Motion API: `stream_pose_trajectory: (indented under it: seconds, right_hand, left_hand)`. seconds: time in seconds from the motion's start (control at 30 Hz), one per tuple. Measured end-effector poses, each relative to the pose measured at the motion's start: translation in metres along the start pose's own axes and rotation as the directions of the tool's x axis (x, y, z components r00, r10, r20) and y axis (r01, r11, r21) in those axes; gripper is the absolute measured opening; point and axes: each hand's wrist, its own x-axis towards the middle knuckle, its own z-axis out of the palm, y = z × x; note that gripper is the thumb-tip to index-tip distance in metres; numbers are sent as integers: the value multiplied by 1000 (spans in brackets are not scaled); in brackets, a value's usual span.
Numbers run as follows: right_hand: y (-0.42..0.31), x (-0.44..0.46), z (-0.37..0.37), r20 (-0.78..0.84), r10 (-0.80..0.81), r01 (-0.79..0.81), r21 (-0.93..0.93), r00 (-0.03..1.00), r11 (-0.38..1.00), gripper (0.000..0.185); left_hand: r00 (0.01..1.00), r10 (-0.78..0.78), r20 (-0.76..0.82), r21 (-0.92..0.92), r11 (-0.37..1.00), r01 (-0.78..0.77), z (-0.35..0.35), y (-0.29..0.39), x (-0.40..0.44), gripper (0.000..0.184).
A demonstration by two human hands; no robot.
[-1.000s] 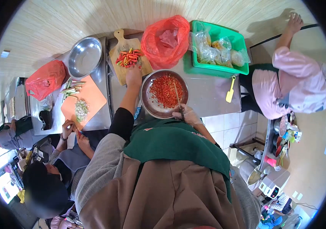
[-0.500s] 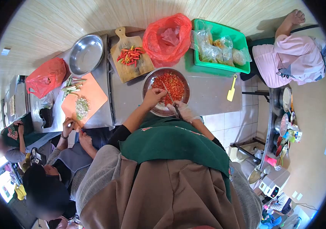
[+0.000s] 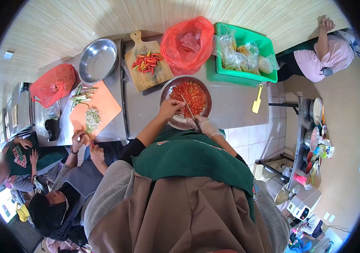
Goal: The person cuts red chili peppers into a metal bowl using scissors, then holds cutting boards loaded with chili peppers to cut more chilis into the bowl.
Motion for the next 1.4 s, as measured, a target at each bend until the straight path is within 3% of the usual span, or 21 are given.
stream_pose_trajectory:
  seconds: [0.17,0.27,0.37,0.47,0.57,0.87,0.97,1.17,1.27,1.4]
  right_hand:
    - [21,10,15,-18,-64,61,-125,998,990,57]
    - [16,13,11,-6,-96,96,-64,995,993,58]
    - [8,8,8,16,-58,59,-90,998,994,58]
    - [-18,-3,4,-30,51,-57,-235,998,970,57]
    - [-8,5,1,-4,-34,33,-163,999,986,56]
    - [-11,-3,4,-19,-11,8,-154,1000,988,50]
    - [46,29,20,-15,-102,99,-145,995,984,53]
    - [7,9,14,-61,-4,-10,-215,998,977,54]
    - [40,28,20,-45,-136,127,-159,990,979,57]
    - [27,24,14,42,-18,25,-170,999,985,56]
  left_hand:
    - [999,-38,2,52,998,38,-1,-2,-4,22]
    - [1000,-30,2,13,999,30,-3,-1,-3,22]
    - [999,-37,-4,-25,999,37,-5,-4,-3,21]
    - [999,-49,4,-51,997,49,-6,-7,-2,20]
    - [997,-75,1,-39,996,75,-4,-6,-1,20]
    - [996,-85,-6,-71,994,85,-3,-10,1,18]
    - [997,-81,9,-75,994,81,-6,-11,5,18]
    - [998,-70,-12,-142,988,67,-4,-14,4,18]
    - [997,-79,-4,-124,989,78,-2,-16,3,19]
    - [995,-99,-14,-117,988,96,-4,-10,0,20]
